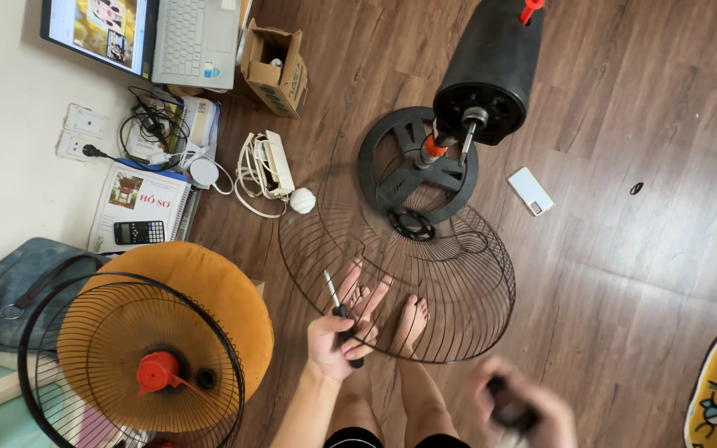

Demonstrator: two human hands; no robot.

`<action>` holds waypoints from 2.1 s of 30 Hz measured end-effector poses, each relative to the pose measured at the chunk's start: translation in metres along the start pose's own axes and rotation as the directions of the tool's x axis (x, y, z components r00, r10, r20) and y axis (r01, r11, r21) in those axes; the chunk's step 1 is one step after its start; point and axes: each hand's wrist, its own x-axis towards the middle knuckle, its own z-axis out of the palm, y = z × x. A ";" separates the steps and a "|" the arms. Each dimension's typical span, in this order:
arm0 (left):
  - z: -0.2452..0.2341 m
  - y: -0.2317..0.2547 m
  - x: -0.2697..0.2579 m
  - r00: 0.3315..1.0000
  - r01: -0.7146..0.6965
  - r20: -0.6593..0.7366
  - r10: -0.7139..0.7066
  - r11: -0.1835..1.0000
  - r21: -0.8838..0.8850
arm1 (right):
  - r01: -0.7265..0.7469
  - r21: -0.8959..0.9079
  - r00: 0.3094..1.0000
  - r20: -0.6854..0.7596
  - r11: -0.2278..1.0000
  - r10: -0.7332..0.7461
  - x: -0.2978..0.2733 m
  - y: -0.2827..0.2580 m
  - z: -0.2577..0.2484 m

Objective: The person uses a screwdriver to tighten screws on the motor housing of a standing electric fan. They then attach the front wire cage and secure it with a red plastic cap.

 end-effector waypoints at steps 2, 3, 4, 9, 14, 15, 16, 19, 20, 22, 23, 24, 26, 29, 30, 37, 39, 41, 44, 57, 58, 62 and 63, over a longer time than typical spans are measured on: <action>-0.004 0.006 -0.011 0.997 0.012 0.073 -0.014 1.000 0.022 | 0.195 0.453 0.872 0.327 0.870 -0.365 -0.002 -0.025 0.013; -0.007 0.008 -0.014 0.998 0.014 0.057 -0.014 1.000 -0.002 | 0.328 0.464 0.833 0.268 0.823 -0.483 0.007 -0.037 0.025; -0.009 0.011 -0.018 0.999 0.015 0.040 -0.014 1.000 -0.026 | 0.454 0.467 0.777 0.209 0.759 -0.593 0.017 -0.048 0.039; -0.024 0.013 -0.029 0.966 0.025 0.259 0.003 0.994 -0.104 | 0.568 0.123 0.812 0.077 0.814 -0.578 0.057 -0.065 0.113; -0.035 0.018 -0.029 0.959 -0.019 0.280 0.029 0.999 -0.037 | 0.443 -0.128 0.888 0.202 0.887 -0.414 0.055 -0.064 0.129; -0.037 0.018 -0.032 0.957 0.007 0.289 0.011 0.998 -0.060 | 0.416 -0.140 0.903 0.181 0.898 -0.390 0.053 -0.065 0.125; -0.038 0.019 -0.035 0.954 0.032 0.299 -0.006 0.996 -0.082 | 0.389 -0.150 0.917 0.161 0.909 -0.366 0.051 -0.066 0.119; -0.041 0.020 -0.036 0.944 0.055 0.330 -0.019 0.994 -0.098 | 0.428 -0.062 0.892 0.191 0.902 -0.410 0.052 -0.070 0.111; -0.042 0.020 -0.035 0.940 0.052 0.341 -0.017 0.994 -0.096 | 0.457 -0.013 0.870 0.214 0.889 -0.444 0.053 -0.072 0.109; -0.043 0.022 -0.036 0.937 0.076 0.347 -0.037 0.992 -0.099 | 0.431 0.026 0.891 0.149 0.902 -0.430 0.050 -0.076 0.106; -0.044 0.022 -0.036 0.936 0.088 0.350 -0.047 0.991 -0.103 | 0.418 0.045 0.900 0.115 0.907 -0.420 0.048 -0.077 0.105; -0.044 0.022 -0.037 0.935 0.092 0.350 -0.052 0.991 -0.099 | 0.403 0.137 0.902 0.106 0.905 -0.418 0.047 -0.077 0.105; -0.044 0.021 -0.039 0.935 0.102 0.350 -0.062 0.990 -0.095 | 0.367 0.318 0.907 0.084 0.874 -0.412 0.045 -0.078 0.105; -0.042 0.020 -0.037 0.931 0.117 0.357 -0.080 0.990 -0.082 | 0.432 0.196 0.882 0.114 0.880 -0.458 0.044 -0.078 0.108; -0.041 0.020 -0.036 0.929 0.115 0.361 -0.077 0.990 -0.086 | 0.440 0.082 0.889 0.106 0.894 -0.446 0.044 -0.078 0.108; -0.035 0.020 -0.035 0.929 0.112 0.363 -0.072 0.989 -0.092 | 0.491 0.009 0.863 0.137 0.871 -0.487 0.051 -0.069 0.090; -0.035 0.022 -0.036 0.930 0.120 0.360 -0.075 0.987 -0.103 | 0.404 0.334 0.882 0.105 0.851 -0.460 0.055 -0.074 0.077; -0.036 0.022 -0.037 0.935 0.124 0.347 -0.079 0.986 -0.111 | 0.277 0.622 0.919 0.052 0.732 -0.392 0.059 -0.083 0.063; -0.039 0.023 -0.038 0.931 0.121 0.359 -0.065 0.983 -0.135 | 0.466 0.384 0.859 0.017 0.797 -0.511 0.062 -0.086 0.049; -0.035 0.017 -0.024 0.909 0.118 0.414 -0.049 0.983 -0.142 | 0.616 0.030 0.784 0.070 0.787 -0.617 0.057 -0.081 0.080; -0.033 0.018 -0.022 0.905 0.111 0.424 -0.043 0.984 -0.138 | 0.599 0.023 0.800 0.026 0.801 -0.599 0.057 -0.087 0.077; -0.027 0.021 -0.019 0.912 0.041 0.411 0.019 0.990 -0.136 | 0.561 0.045 0.827 -0.069 0.827 -0.557 0.059 -0.101 0.057; -0.027 0.021 -0.017 0.911 0.071 0.412 -0.009 0.988 -0.137 | 0.595 -0.006 0.803 -0.037 0.804 -0.595 0.061 -0.102 0.050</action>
